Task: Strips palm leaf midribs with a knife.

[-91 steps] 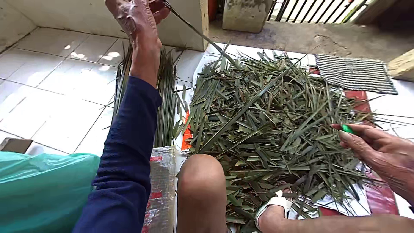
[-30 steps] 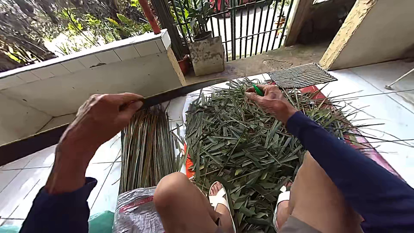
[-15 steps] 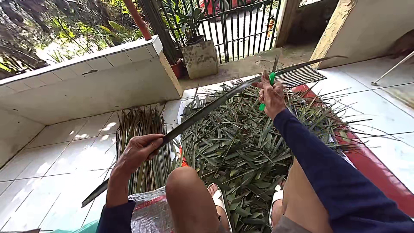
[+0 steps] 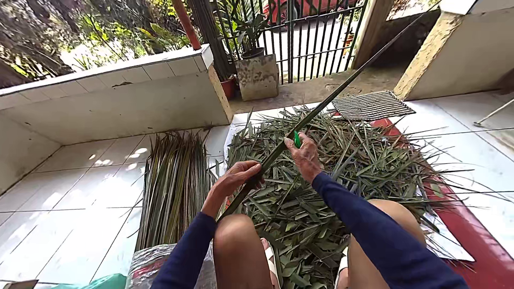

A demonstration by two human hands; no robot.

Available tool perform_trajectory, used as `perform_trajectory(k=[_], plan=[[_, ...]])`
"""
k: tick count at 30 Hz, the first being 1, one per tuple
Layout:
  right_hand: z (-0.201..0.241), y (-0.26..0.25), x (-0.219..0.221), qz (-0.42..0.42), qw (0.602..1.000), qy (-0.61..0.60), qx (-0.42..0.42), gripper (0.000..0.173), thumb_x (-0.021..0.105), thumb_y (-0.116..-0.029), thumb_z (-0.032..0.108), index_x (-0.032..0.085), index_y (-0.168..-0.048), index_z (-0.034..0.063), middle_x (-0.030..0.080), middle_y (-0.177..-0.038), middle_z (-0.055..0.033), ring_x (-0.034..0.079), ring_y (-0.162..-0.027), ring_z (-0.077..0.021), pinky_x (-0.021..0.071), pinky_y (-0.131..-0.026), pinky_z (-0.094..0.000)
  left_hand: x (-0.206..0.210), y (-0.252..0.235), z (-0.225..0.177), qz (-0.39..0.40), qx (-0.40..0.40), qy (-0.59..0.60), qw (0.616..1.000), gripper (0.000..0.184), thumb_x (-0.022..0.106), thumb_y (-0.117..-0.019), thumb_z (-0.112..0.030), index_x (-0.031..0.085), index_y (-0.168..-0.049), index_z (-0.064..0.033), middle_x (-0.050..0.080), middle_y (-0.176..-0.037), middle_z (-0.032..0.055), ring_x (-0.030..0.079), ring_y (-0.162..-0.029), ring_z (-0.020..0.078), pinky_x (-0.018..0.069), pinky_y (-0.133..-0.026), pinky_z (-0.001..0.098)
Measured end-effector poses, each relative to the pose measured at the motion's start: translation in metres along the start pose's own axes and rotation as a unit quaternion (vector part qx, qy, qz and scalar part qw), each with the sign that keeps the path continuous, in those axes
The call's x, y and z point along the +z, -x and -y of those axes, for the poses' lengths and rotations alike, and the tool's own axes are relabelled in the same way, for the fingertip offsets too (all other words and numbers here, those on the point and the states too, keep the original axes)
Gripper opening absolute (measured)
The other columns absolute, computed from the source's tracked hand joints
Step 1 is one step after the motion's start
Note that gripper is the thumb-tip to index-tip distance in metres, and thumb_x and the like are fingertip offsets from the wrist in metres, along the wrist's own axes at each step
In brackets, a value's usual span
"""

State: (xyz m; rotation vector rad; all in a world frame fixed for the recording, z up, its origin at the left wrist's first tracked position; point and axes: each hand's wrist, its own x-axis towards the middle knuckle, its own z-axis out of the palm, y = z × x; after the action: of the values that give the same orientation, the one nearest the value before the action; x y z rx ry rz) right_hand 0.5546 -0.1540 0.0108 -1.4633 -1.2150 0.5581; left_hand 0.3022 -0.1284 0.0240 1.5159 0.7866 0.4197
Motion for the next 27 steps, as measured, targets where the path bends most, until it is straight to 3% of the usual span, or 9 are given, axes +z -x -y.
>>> perform_trajectory(k=[3,6,7,9,11,13,17,22,27], plan=[[0.007,-0.002,-0.002,-0.007,0.999,0.011,-0.029,0.030,0.068,-0.0997,0.034,0.062,-0.096,0.0047,0.056,-0.071,-0.0083,0.055,-0.061,-0.0214,0.0483,-0.058,-0.0423,0.014,-0.044,-0.035,0.006,0.029,0.002,1.000,0.038,0.045,-0.1110,-0.030,0.063,-0.127,-0.0003,0.074,-0.098,0.0171,0.075,-0.081,0.0250,0.0640,-0.076,0.0378],[0.008,-0.004,-0.011,0.005,0.999,0.004,-0.047,0.029,0.069,-0.0986,0.033,0.061,-0.090,0.0060,0.053,-0.070,-0.0050,0.053,-0.063,-0.0172,0.0465,-0.061,-0.0383,0.028,-0.075,-0.060,-0.010,0.059,-0.020,0.998,0.032,0.051,-0.1096,-0.027,0.064,-0.120,0.0001,0.072,-0.087,0.0143,0.073,-0.071,0.0213,0.0636,-0.067,0.0339],[0.008,-0.005,-0.016,0.018,0.999,-0.006,-0.049,0.027,0.067,-0.0999,0.032,0.063,-0.094,0.0061,0.055,-0.072,-0.0044,0.054,-0.065,-0.0157,0.0472,-0.063,-0.0366,0.032,-0.081,-0.065,-0.015,0.069,-0.023,0.997,0.030,0.053,-0.1087,-0.026,0.064,-0.119,-0.0004,0.070,-0.084,0.0127,0.070,-0.066,0.0192,0.0617,-0.063,0.0317],[0.006,-0.006,-0.031,0.050,0.998,-0.026,-0.036,0.035,0.060,-0.1028,0.041,0.068,-0.114,0.0088,0.064,-0.081,-0.0041,0.060,-0.072,-0.0141,0.0524,-0.070,-0.0367,0.039,-0.090,-0.071,-0.026,0.095,0.000,0.995,0.026,0.057,-0.1068,-0.025,0.066,-0.117,-0.0020,0.065,-0.076,0.0101,0.062,-0.058,0.0149,0.0549,-0.054,0.0268],[0.005,-0.007,-0.048,0.077,0.996,-0.038,-0.026,0.048,0.053,-0.1045,0.049,0.063,-0.137,0.0147,0.069,-0.092,-0.0032,0.064,-0.077,-0.0137,0.0549,-0.075,-0.0379,0.043,-0.095,-0.074,-0.037,0.104,0.026,0.994,0.023,0.058,-0.1066,-0.022,0.064,-0.115,-0.0023,0.062,-0.073,0.0090,0.057,-0.052,0.0125,0.0507,-0.048,0.0242],[0.002,-0.006,-0.058,0.073,0.994,-0.056,-0.053,0.046,0.043,-0.1094,0.044,0.059,-0.145,0.0189,0.067,-0.088,0.0002,0.058,-0.069,-0.0113,0.0507,-0.068,-0.0333,0.048,-0.095,-0.077,-0.044,0.100,0.046,0.993,0.022,0.054,-0.1080,-0.020,0.062,-0.118,-0.0024,0.063,-0.077,0.0095,0.057,-0.052,0.0123,0.0500,-0.047,0.0234],[-0.001,0.000,-0.071,0.090,0.992,-0.043,-0.074,0.041,0.048,-0.1093,0.036,0.058,-0.148,0.0257,0.067,-0.086,0.0007,0.059,-0.070,-0.0104,0.0519,-0.068,-0.0310,0.056,-0.091,-0.077,-0.045,0.095,0.086,0.991,0.024,0.049,-0.1097,-0.019,0.062,-0.122,-0.0037,0.061,-0.077,0.0098,0.053,-0.052,0.0111,0.0462,-0.045,0.0219],[0.004,0.006,-0.073,0.090,0.991,-0.062,-0.077,0.042,0.054,-0.1075,0.034,0.060,-0.146,0.0180,0.070,-0.086,0.0011,0.062,-0.074,-0.0076,0.0535,-0.072,-0.0268,0.064,-0.091,-0.079,-0.008,0.088,0.128,0.988,0.022,0.048,-0.1101,-0.022,0.063,-0.113,-0.0057,0.054,-0.071,0.0054,0.046,-0.047,0.0086,0.0412,-0.043,0.0202],[0.004,0.006,-0.074,0.061,0.993,-0.057,-0.089,0.039,0.057,-0.1060,0.035,0.065,-0.141,0.0190,0.070,-0.087,0.0003,0.061,-0.072,-0.0067,0.0527,-0.070,-0.0257,0.063,-0.094,-0.081,0.025,0.076,0.153,0.985,0.021,0.049,-0.1098,-0.023,0.063,-0.108,-0.0073,0.048,-0.065,0.0011,0.041,-0.045,0.0058,0.0364,-0.041,0.0179]])
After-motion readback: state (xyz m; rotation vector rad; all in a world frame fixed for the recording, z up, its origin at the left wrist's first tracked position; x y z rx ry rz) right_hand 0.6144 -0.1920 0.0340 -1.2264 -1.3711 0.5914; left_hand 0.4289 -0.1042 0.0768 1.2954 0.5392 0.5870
